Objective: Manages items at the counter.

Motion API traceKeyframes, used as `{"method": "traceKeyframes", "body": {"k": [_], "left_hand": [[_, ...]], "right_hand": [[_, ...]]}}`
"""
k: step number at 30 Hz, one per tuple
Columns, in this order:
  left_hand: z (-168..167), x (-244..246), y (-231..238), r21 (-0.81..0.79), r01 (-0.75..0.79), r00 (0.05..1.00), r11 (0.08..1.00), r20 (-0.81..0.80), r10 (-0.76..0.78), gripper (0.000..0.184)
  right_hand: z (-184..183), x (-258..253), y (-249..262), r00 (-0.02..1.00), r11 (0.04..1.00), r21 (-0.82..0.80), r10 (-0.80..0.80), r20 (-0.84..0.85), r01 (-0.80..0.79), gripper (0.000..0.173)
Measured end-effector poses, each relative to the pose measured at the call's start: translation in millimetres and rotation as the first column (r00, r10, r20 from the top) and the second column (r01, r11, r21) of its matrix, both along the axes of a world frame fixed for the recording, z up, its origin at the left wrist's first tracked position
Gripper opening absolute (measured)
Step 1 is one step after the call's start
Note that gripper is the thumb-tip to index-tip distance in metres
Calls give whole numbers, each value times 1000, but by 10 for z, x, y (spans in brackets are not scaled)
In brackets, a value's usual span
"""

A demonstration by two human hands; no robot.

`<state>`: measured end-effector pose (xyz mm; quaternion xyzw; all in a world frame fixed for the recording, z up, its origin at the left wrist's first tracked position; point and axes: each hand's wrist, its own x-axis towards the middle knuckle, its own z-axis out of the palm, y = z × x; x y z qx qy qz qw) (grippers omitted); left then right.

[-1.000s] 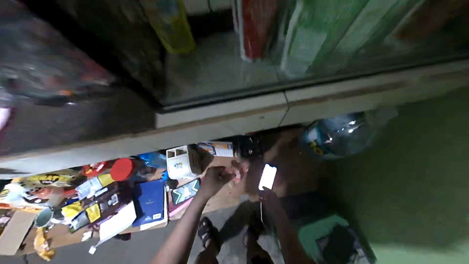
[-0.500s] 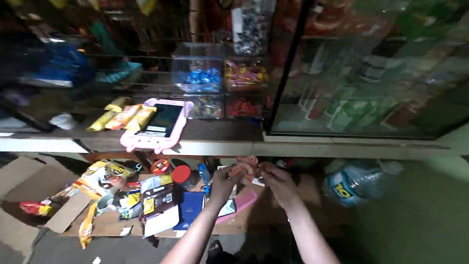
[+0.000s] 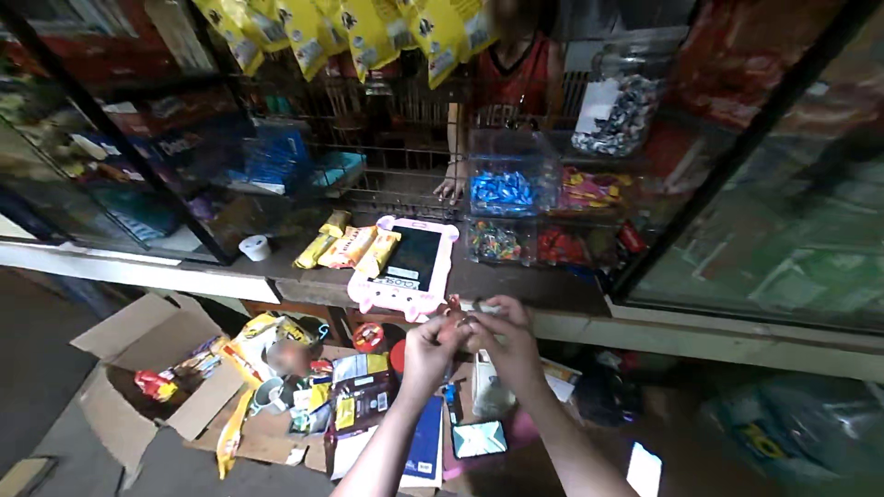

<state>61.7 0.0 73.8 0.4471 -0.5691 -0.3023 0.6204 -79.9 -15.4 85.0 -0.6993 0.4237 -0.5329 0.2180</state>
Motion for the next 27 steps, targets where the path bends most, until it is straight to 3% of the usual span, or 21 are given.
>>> {"method": "traceKeyframes", "body": {"k": [4,6,9,12,16,22,26,27], "left_hand": [[406,403,-350,-112,-198,980,974,-14,197,9],[704,723,-713,-235,-267,964,935,-56,261,15],[1252,1153,-1462,-331,-340,935,880,-17,355,27],[1664,1402,-2258,-176,-409,891,895,137,434,31],[1705,1527,-3129,-8,-399,856,917,354,375,34],[1687,1439,-3735,168,-389,869,906,393,300,38],[1808,1359,-3980,198,-493,726,847,631,275,39],[1822,1336,-4030,227,-488,754,843,597,275,39]], "right_hand": [[-205,93,-326,989,974,-212,-107,-99,84,30],[-421,39,-580,959,908,-378,-249,-135,182,28],[-706,-114,-898,885,836,-492,-400,-239,244,28],[-853,-134,-1035,735,714,-645,-587,-340,272,33],[-925,-128,-1061,654,619,-729,-686,-319,293,38],[-948,-144,-1062,613,573,-761,-729,-303,306,40],[-958,-147,-1066,615,571,-761,-730,-298,309,41],[-963,-148,-1066,610,567,-764,-734,-299,308,40]]}}
